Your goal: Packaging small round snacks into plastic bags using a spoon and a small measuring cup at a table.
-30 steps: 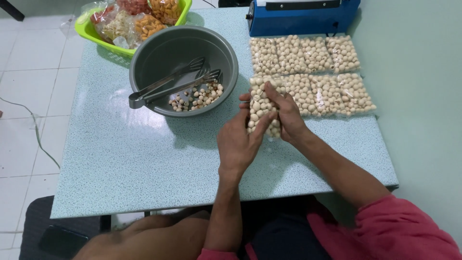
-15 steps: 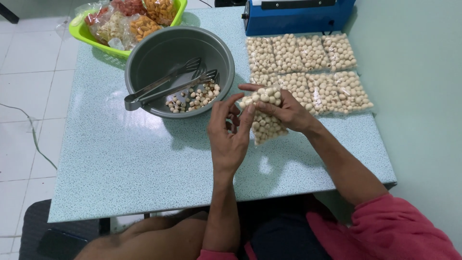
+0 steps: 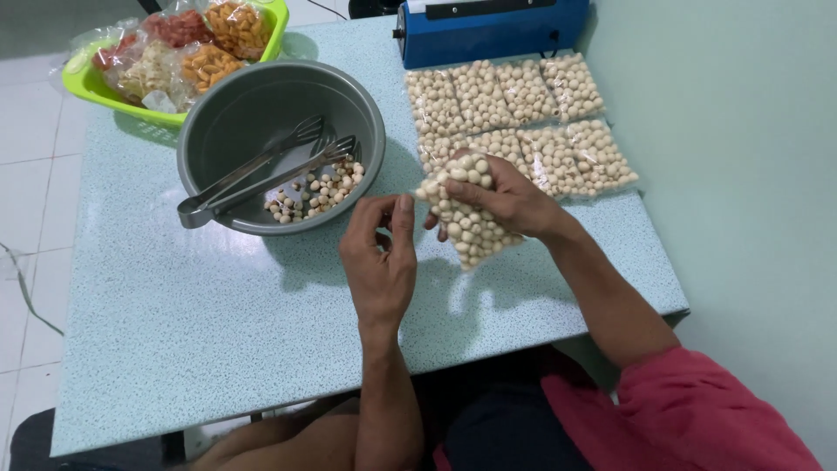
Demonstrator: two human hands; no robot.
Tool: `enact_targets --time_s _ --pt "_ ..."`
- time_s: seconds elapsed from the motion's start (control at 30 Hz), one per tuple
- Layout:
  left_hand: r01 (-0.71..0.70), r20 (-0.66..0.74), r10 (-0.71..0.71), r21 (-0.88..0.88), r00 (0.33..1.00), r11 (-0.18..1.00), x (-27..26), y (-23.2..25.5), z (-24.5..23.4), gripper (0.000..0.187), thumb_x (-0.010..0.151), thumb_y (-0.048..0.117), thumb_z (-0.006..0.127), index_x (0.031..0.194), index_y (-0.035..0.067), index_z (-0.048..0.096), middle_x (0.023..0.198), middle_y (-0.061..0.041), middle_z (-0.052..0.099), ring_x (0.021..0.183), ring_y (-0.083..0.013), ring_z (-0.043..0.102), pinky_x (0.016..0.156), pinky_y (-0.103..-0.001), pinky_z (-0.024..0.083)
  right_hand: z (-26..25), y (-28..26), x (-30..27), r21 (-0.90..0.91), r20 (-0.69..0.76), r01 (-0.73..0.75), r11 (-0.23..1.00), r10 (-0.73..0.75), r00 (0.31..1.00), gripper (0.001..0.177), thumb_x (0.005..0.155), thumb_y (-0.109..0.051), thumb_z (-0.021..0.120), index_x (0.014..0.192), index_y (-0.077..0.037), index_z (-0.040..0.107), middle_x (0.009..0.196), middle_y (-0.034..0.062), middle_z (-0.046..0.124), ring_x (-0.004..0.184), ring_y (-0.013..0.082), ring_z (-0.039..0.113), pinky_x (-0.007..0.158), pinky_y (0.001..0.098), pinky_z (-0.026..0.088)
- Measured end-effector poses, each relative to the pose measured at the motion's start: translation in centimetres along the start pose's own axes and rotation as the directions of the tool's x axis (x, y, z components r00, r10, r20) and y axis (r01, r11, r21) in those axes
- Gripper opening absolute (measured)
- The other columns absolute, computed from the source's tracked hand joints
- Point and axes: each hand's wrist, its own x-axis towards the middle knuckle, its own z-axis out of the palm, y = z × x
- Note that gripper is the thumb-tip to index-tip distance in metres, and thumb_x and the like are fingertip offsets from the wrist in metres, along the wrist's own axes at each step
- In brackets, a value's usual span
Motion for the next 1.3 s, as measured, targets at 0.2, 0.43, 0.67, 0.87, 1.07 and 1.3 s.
enact_targets --time_s 0.2,0.43,0.67,0.87,1.07,1.3 --pt "-0.020 0.031 0.019 0.030 0.999 0.999 0.0 0.0 0.2 0.026 0.106 0.027 0.061 0.096 0.007 0.073 0.075 -0.008 0.063 0.066 -0.0175 0.063 0.048 -0.028 0.041 -6.0 3.8 -8.6 -0.070 -0.203 -0.317 0.946 0.298 0.933 0.025 0.102 -0.019 0.055 0.108 0.005 0.061 0.078 0.0195 0.072 0.068 0.0300 0.078 0.078 0.0514 0.064" --pt "-0.039 0.111 0.031 0.073 0.993 0.997 0.1 0.0 1.4 0.026 0.105 0.026 0.063 0.094 0.005 0.074 0.072 -0.009 0.066 0.064 -0.0190 0.064 0.047 -0.029 0.042 -12.6 10.4 -16.8 -0.101 -0.431 -0.477 0.873 0.393 0.812 0.027 0.101 -0.023 0.067 0.100 0.004 0.069 0.081 0.0180 0.074 0.072 0.0243 0.072 0.076 0.0461 0.060" --pt "-0.036 0.159 0.013 0.143 0.987 0.989 0.0 0.1 1.3 0.026 0.105 0.025 0.063 0.098 0.002 0.074 0.073 -0.012 0.068 0.064 -0.0217 0.066 0.047 -0.031 0.044 -11.3 7.4 -16.6 -0.254 -0.597 -0.591 0.766 0.356 0.718 0.034 0.095 -0.032 0.079 0.088 0.001 0.073 0.079 0.0129 0.068 0.079 0.0222 0.062 0.078 0.0444 0.052" --pt "-0.053 0.190 0.018 0.183 0.982 0.982 0.0 0.0 1.4 0.024 0.104 0.023 0.065 0.099 0.001 0.074 0.073 -0.014 0.068 0.065 -0.0240 0.067 0.047 -0.032 0.044 -8.6 2.1 -14.8 -0.628 -0.710 -0.665 0.405 0.051 0.702 0.049 0.097 -0.049 0.079 0.105 -0.001 0.070 0.090 0.0129 0.065 0.093 0.0307 0.066 0.087 0.0468 0.050" --pt "-0.087 0.197 0.045 0.214 0.979 0.973 0.0 -0.2 1.5 0.025 0.104 0.024 0.066 0.098 0.001 0.075 0.072 -0.012 0.068 0.064 -0.0229 0.067 0.047 -0.032 0.046 -6.2 -0.2 -16.4 -0.773 -0.577 -0.457 0.440 -0.188 0.795 0.033 0.107 -0.030 0.067 0.125 -0.003 0.067 0.118 0.0157 0.064 0.112 0.0349 0.065 0.094 0.0447 0.054" --pt "-0.069 0.229 0.013 0.239 0.973 0.968 -0.1 -0.1 1.6 0.027 0.104 0.025 0.065 0.099 0.000 0.075 0.073 -0.014 0.069 0.064 -0.0246 0.068 0.048 -0.033 0.048 -2.8 2.1 -16.3 -0.853 -0.450 -0.475 0.217 0.157 0.879 0.068 0.108 -0.048 0.041 0.157 0.000 0.038 0.160 0.0316 0.036 0.152 0.0476 0.027 0.119 0.0627 0.024"
